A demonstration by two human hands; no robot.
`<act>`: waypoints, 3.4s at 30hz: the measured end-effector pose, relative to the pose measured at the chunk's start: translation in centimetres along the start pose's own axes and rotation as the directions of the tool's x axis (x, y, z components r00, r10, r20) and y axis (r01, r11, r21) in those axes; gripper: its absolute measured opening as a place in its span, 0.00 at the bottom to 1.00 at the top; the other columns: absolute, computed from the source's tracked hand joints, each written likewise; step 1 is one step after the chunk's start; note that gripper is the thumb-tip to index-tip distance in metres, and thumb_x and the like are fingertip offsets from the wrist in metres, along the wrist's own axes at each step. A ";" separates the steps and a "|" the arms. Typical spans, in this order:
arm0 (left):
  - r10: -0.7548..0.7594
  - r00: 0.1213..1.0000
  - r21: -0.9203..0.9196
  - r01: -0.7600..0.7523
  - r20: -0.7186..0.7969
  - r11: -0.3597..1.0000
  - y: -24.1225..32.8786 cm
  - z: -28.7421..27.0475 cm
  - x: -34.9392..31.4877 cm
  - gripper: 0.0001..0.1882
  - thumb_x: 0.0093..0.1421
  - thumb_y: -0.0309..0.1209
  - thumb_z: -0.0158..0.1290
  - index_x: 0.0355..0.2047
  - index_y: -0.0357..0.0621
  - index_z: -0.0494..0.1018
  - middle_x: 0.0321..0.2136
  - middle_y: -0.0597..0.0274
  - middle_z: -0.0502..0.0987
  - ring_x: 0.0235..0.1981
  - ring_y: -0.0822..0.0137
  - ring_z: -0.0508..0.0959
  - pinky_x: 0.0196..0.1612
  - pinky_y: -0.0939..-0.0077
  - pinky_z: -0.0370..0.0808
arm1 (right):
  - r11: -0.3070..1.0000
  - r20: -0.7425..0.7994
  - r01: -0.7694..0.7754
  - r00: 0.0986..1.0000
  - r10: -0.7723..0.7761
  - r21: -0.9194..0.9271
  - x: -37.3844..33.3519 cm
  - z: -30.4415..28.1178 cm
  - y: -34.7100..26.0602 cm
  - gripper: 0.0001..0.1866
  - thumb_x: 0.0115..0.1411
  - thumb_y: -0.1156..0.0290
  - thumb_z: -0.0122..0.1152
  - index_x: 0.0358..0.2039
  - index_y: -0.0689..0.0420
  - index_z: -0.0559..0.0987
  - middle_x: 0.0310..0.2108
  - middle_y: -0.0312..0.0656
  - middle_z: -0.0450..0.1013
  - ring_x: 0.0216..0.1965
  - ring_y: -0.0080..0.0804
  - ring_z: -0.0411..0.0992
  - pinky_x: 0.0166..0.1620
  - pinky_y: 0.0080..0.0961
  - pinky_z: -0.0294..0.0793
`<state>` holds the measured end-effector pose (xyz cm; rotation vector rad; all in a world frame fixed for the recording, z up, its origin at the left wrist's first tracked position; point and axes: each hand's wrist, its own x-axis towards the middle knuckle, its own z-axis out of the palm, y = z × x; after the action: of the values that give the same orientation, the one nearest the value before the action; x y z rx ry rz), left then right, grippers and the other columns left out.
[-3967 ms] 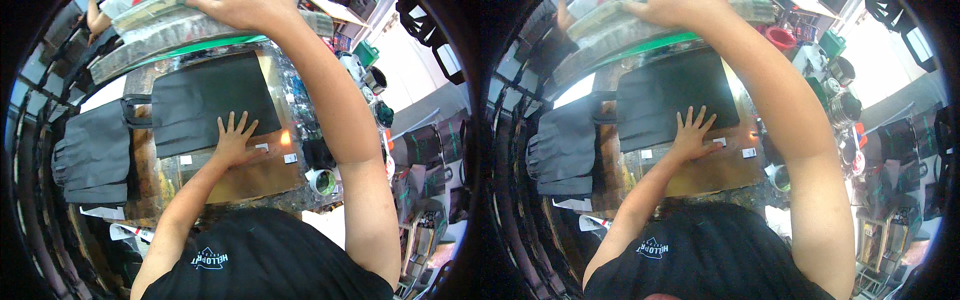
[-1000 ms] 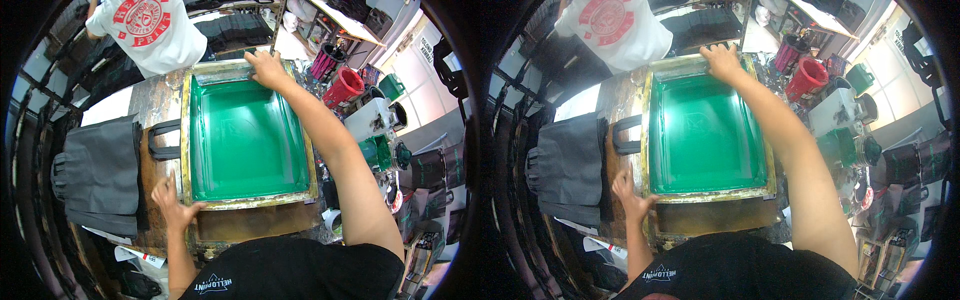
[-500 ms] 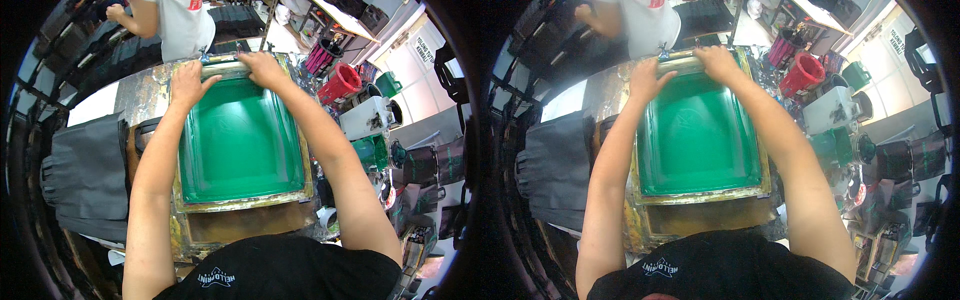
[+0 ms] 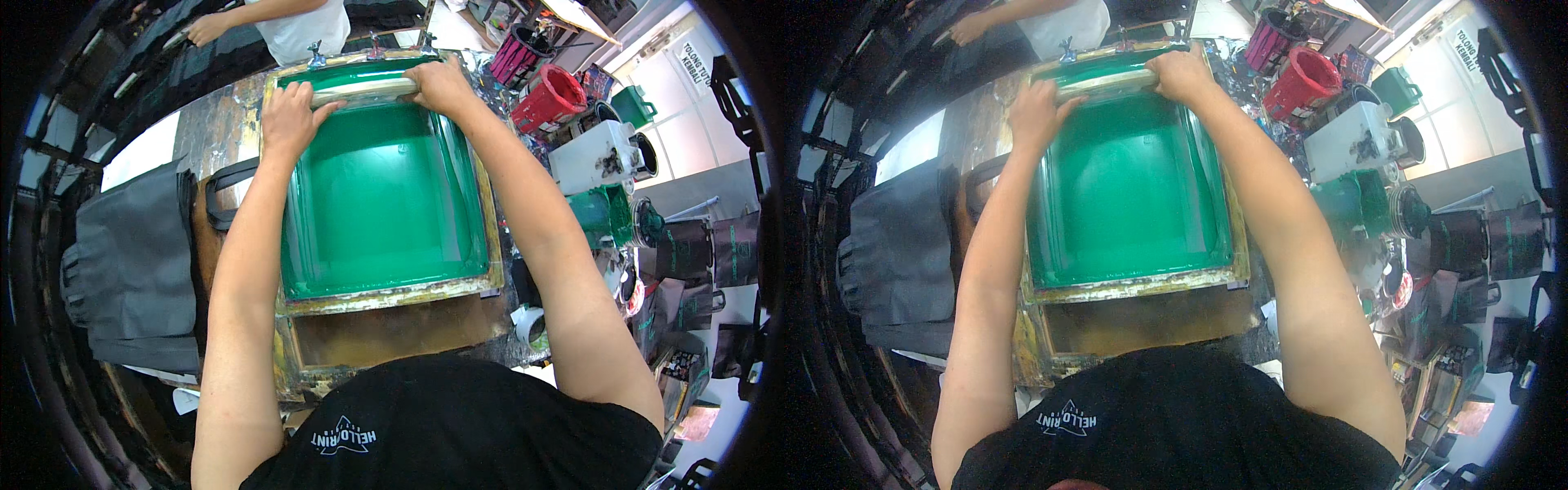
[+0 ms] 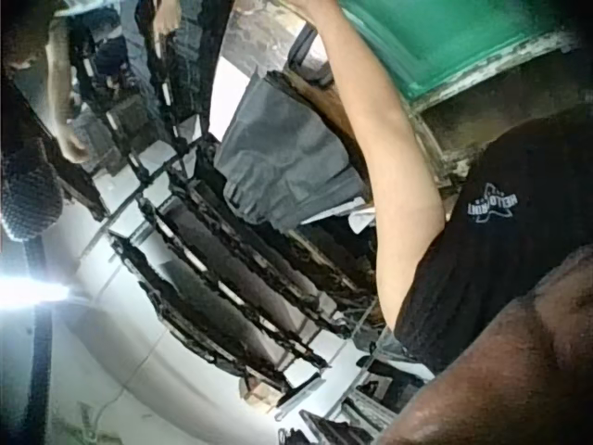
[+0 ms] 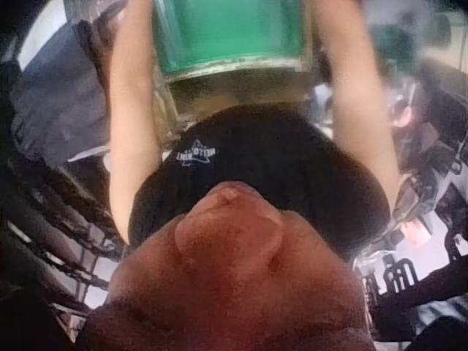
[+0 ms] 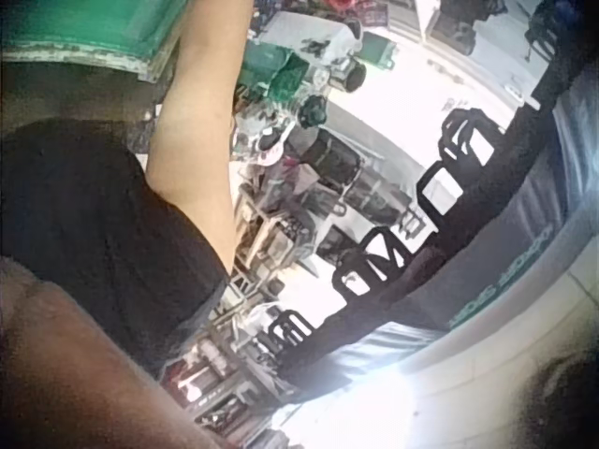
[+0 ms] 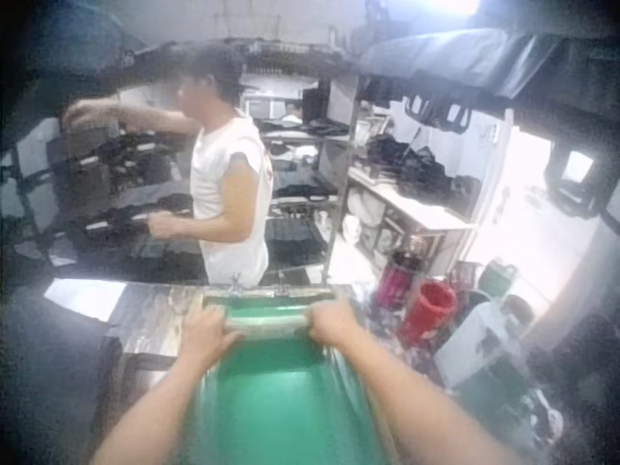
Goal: The person performs screen printing on black bags using a squeegee and a manual screen printing frame. They apply green ink through the screen, lift the frame to reveal the printed design, and swap the bags one by one on the table.
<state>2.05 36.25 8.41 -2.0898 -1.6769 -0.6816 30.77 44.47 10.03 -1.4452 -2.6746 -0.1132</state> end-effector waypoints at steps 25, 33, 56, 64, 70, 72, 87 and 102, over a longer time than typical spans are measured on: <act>0.043 0.999 -0.007 -0.043 0.018 0.999 10.4 -15.9 -22.6 0.30 0.50 0.61 0.68 0.25 0.47 0.71 0.26 0.60 0.69 0.29 0.57 0.72 0.33 0.60 0.70 | 0.996 0.019 0.033 0.999 -0.034 0.083 -28.1 -5.0 -13.0 0.18 0.47 0.71 0.77 0.40 0.48 0.83 0.36 0.37 0.79 0.47 0.41 0.79 0.60 0.56 0.62; -0.020 0.999 -0.190 0.029 0.047 0.981 10.4 -17.3 -22.7 0.38 0.48 0.59 0.71 0.48 0.40 0.77 0.39 0.54 0.74 0.42 0.51 0.74 0.45 0.58 0.73 | 0.985 0.027 0.069 0.997 -0.074 0.156 -28.0 -6.9 -13.2 0.25 0.53 0.65 0.76 0.51 0.49 0.80 0.41 0.42 0.77 0.47 0.45 0.78 0.56 0.47 0.70; -0.671 0.735 -0.896 0.230 -0.096 0.381 6.8 -21.3 -20.3 0.35 0.64 0.34 0.69 0.65 0.31 0.69 0.55 0.58 0.78 0.54 0.68 0.77 0.61 0.72 0.71 | 0.994 -0.601 0.069 0.792 -0.107 -0.086 -22.9 -16.9 -14.2 0.27 0.53 0.53 0.66 0.53 0.48 0.79 0.41 0.44 0.72 0.47 0.44 0.71 0.56 0.50 0.60; -0.584 0.812 -0.800 0.342 -0.013 0.493 3.1 -17.3 -17.4 0.45 0.70 0.40 0.63 0.76 0.34 0.51 0.59 0.48 0.71 0.56 0.59 0.74 0.61 0.66 0.71 | 0.993 -0.602 0.118 0.793 -0.093 0.001 -15.0 -25.8 -11.6 0.30 0.72 0.40 0.47 0.42 0.59 0.80 0.34 0.47 0.76 0.41 0.42 0.75 0.54 0.49 0.67; -0.658 0.646 0.127 0.669 0.386 0.732 6.3 -14.4 -24.1 0.48 0.63 0.50 0.64 0.74 0.37 0.57 0.59 0.28 0.69 0.60 0.31 0.71 0.64 0.45 0.69 | 0.994 -0.394 0.085 0.918 -0.054 0.063 -13.8 -30.8 -11.2 0.34 0.72 0.38 0.44 0.46 0.60 0.80 0.37 0.50 0.79 0.44 0.42 0.76 0.54 0.50 0.68; -0.663 0.637 0.066 0.699 0.393 0.712 6.6 -13.4 -23.9 0.46 0.62 0.43 0.66 0.73 0.36 0.58 0.57 0.29 0.71 0.58 0.32 0.72 0.63 0.47 0.70 | 0.998 -0.401 0.049 0.916 -0.030 0.036 -12.3 -31.0 -10.5 0.35 0.73 0.37 0.43 0.48 0.60 0.80 0.40 0.51 0.80 0.47 0.42 0.77 0.56 0.51 0.68; -0.650 0.727 -0.665 0.600 0.222 0.444 -8.7 -24.7 -10.8 0.20 0.63 0.23 0.57 0.56 0.38 0.80 0.38 0.66 0.83 0.30 0.78 0.76 0.30 0.84 0.71 | 1.000 -0.326 -0.022 0.945 0.020 -0.001 -10.6 -32.9 -10.4 0.37 0.73 0.35 0.41 0.46 0.59 0.81 0.42 0.51 0.81 0.48 0.41 0.78 0.57 0.48 0.69; -0.827 0.356 -0.100 0.894 -0.436 0.438 -35.4 -32.0 -27.5 0.38 0.66 0.40 0.63 0.70 0.30 0.65 0.63 0.38 0.73 0.66 0.44 0.72 0.70 0.53 0.66 | 0.999 -0.635 0.045 0.771 -0.055 -0.032 -9.2 -29.4 -9.0 0.30 0.69 0.42 0.55 0.51 0.58 0.82 0.46 0.56 0.80 0.50 0.58 0.77 0.58 0.50 0.72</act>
<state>-41.64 4.06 17.98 -0.6367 -2.3771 -1.1415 29.76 28.55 37.88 -1.0710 -2.1402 -0.5286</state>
